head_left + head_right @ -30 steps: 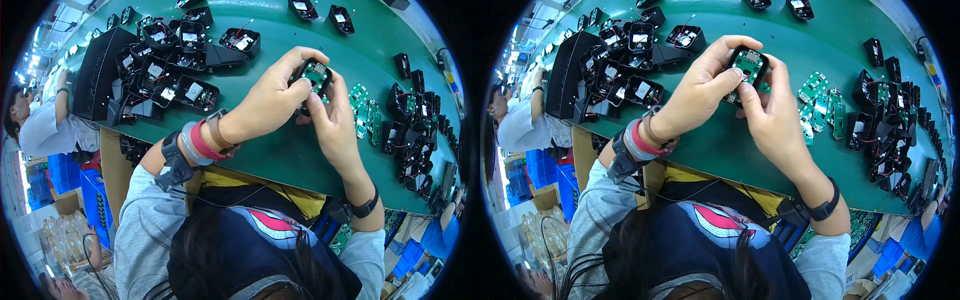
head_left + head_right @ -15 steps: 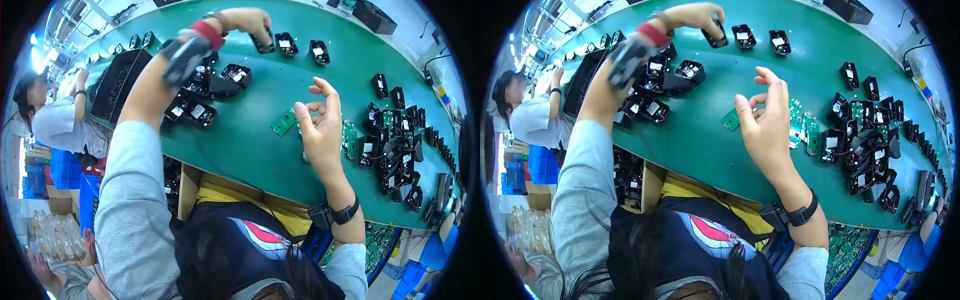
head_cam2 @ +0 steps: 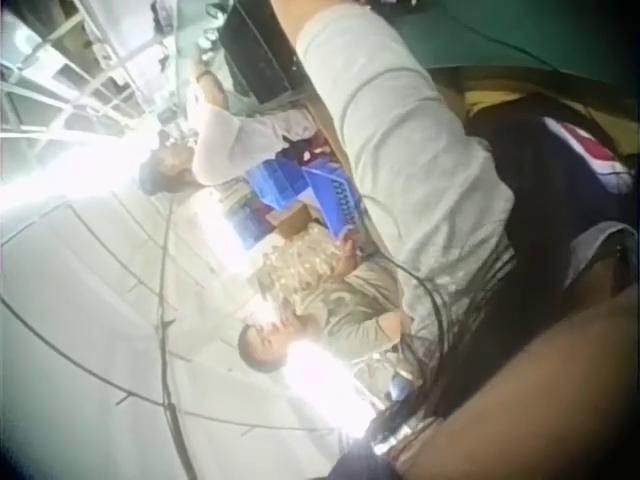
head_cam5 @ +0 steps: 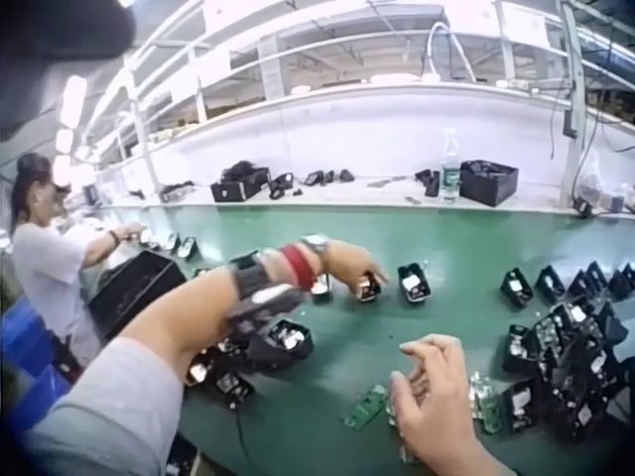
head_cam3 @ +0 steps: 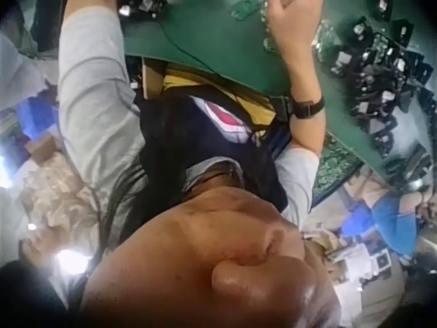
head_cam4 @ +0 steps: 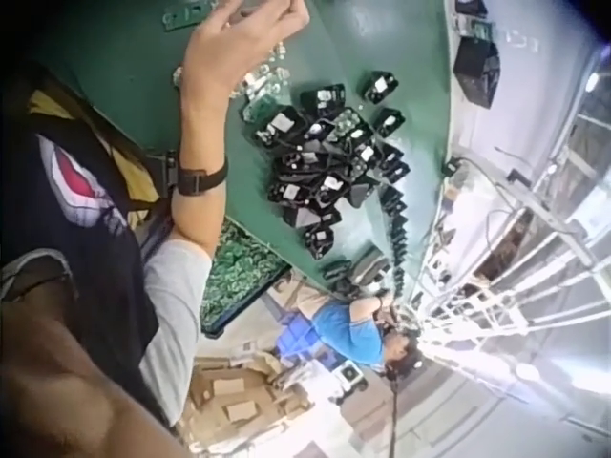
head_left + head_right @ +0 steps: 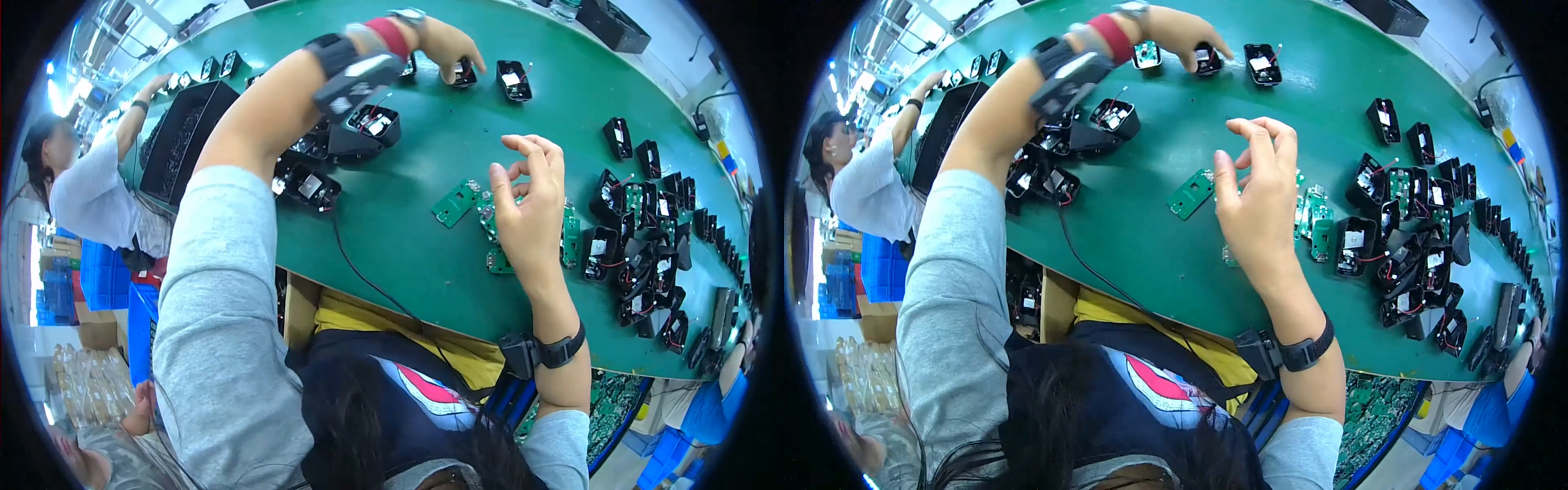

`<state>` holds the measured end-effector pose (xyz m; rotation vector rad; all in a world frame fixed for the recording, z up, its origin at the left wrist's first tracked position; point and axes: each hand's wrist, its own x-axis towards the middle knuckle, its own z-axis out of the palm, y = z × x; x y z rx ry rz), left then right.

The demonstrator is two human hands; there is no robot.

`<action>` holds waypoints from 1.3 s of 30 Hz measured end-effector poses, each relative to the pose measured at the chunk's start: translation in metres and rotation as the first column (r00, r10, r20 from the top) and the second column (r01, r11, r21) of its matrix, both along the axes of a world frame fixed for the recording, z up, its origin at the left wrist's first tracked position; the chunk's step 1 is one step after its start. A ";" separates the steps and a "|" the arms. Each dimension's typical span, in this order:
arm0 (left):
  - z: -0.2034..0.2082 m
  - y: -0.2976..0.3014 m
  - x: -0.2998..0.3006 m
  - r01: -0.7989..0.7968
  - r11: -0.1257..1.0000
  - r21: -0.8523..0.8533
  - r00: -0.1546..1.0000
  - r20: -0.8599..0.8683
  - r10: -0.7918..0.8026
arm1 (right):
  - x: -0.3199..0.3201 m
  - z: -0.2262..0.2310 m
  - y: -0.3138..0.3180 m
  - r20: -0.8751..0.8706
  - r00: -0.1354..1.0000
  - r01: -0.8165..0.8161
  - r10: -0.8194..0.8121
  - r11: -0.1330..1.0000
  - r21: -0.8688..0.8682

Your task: The person picks up a circuit board and a black plastic housing, connects a wire to the board, and presses the board into the housing. They then place the assembled unit on the table and repeat the process with new components.

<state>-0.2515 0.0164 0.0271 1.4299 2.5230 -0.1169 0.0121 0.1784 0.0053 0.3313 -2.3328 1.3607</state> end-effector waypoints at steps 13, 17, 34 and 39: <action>0.051 -0.001 0.144 -0.101 0.761 0.641 0.985 -0.045 0.169 | 0.012 -0.005 -0.005 0.058 0.984 -0.177 0.167 0.944 0.279; 0.034 -0.036 0.229 -0.615 0.330 0.717 0.773 0.630 0.072 | 0.025 -0.004 -0.024 0.175 0.976 -0.210 0.133 0.799 0.563; -0.032 -0.041 0.243 -0.486 0.293 0.823 0.872 0.435 0.223 | 0.026 0.009 -0.019 0.268 0.915 -0.127 0.302 0.846 -0.518; -0.030 -0.037 0.250 -0.434 0.384 0.815 0.898 0.354 0.262 | 0.026 0.005 -0.021 0.307 0.889 -0.129 0.341 0.828 -0.545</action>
